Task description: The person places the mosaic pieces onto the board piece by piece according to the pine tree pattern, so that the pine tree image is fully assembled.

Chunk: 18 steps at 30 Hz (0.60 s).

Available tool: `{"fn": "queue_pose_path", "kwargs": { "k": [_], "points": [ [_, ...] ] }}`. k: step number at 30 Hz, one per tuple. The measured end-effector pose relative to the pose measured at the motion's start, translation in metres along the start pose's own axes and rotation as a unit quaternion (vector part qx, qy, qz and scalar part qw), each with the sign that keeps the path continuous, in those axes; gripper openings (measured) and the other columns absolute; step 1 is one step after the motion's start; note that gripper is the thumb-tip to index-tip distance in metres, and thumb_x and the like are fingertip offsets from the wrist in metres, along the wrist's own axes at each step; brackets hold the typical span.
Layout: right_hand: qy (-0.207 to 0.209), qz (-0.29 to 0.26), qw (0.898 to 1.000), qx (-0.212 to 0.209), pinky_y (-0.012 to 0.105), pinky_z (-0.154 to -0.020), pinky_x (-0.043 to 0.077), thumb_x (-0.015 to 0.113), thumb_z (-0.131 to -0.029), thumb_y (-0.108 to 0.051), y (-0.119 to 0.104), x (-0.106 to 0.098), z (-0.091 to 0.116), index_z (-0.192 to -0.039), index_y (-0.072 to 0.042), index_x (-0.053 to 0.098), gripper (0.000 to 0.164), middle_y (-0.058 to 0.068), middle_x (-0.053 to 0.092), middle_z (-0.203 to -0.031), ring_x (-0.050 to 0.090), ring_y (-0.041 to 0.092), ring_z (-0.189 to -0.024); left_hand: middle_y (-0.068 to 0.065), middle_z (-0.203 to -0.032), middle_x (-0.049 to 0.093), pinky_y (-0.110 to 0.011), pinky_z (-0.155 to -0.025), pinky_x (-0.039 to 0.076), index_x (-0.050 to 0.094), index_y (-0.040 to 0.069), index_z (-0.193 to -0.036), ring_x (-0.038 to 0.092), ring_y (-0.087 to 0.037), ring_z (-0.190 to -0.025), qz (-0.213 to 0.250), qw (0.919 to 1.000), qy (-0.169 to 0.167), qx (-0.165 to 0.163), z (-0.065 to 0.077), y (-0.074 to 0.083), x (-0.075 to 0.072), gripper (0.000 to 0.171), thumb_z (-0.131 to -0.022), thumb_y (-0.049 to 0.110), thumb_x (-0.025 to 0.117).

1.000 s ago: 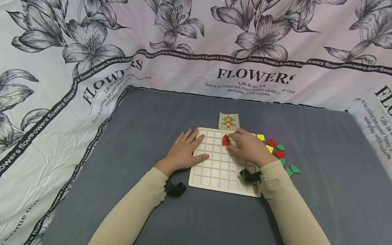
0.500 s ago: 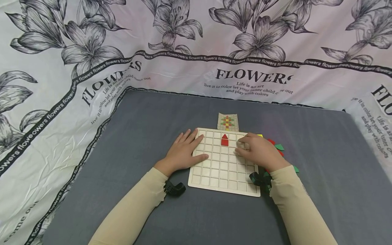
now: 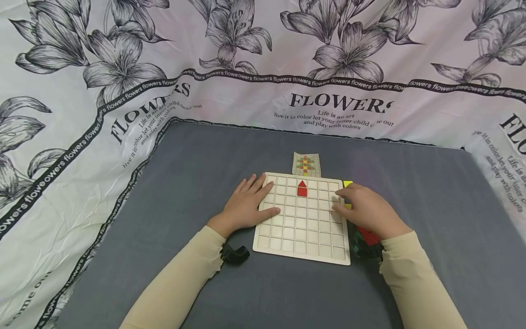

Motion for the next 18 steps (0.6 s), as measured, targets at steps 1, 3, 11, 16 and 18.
{"fn": "queue_pose_path", "kwargs": {
  "k": [1, 3, 11, 16, 18],
  "points": [
    [0.000, 0.004, 1.000, 0.001, 0.056, -0.091, 0.058, 0.074, -0.097, -0.025, 0.003, 0.000, 0.003, -0.124, 0.002, 0.074, 0.038, 0.020, 0.071, -0.122, 0.069, 0.035, -0.108, 0.000, -0.177, 0.003, -0.048, -0.132, -0.002, 0.022, 0.025, -0.170, -0.002, -0.025, -0.164, 0.003, 1.0000, -0.002, 0.002, 0.000, 0.001, 0.001, 0.088, -0.101, 0.074, 0.046],
    [0.000, 0.010, 1.000, 0.005, 0.053, -0.085, 0.059, 0.075, -0.096, -0.022, 0.008, -0.002, 0.009, -0.120, 0.000, 0.076, 0.032, 0.017, 0.072, -0.116, 0.070, 0.031, -0.100, 0.000, -0.177, 0.002, -0.048, -0.132, -0.002, 0.022, 0.025, -0.170, -0.002, -0.025, -0.164, 0.006, 1.0000, -0.005, 0.004, 0.000, 0.003, 0.003, 0.088, -0.101, 0.074, 0.046],
    [0.005, 0.005, 1.000, 0.011, 0.052, -0.086, 0.059, 0.077, -0.094, -0.018, 0.022, -0.004, 0.019, -0.118, -0.004, 0.079, 0.028, 0.011, 0.074, -0.110, 0.068, 0.026, -0.096, 0.002, -0.177, 0.002, -0.046, -0.132, -0.002, 0.021, 0.028, -0.170, -0.003, -0.024, -0.164, -0.008, 0.9999, 0.001, -0.007, -0.002, -0.001, 0.003, 0.088, -0.100, 0.075, 0.046],
    [-0.008, 0.009, 0.999, 0.030, 0.053, -0.084, 0.059, 0.082, -0.090, -0.021, 0.028, -0.002, 0.027, -0.108, -0.001, 0.079, 0.027, 0.013, 0.074, -0.106, 0.067, 0.026, -0.091, 0.001, -0.177, 0.002, -0.047, -0.132, -0.002, 0.021, 0.026, -0.170, -0.003, -0.025, -0.164, -0.005, 1.0000, 0.000, -0.003, -0.001, -0.001, 0.003, 0.088, -0.100, 0.075, 0.045],
    [-0.009, 0.009, 0.999, 0.033, 0.052, -0.081, 0.060, 0.083, -0.089, -0.022, 0.030, -0.001, 0.030, -0.104, -0.001, 0.079, 0.026, 0.013, 0.073, -0.103, 0.066, 0.024, -0.087, 0.001, -0.177, 0.002, -0.047, -0.132, -0.002, 0.022, 0.026, -0.170, -0.003, -0.025, -0.164, -0.004, 1.0000, 0.000, -0.003, -0.001, -0.001, 0.003, 0.088, -0.100, 0.075, 0.045]
  ]
}}
Point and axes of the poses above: each hand's wrist, its own z-axis away from the middle knuckle, its own x-axis out of the palm, y = z × x, the point moved 7 cm from there along -z, towards the middle knuckle
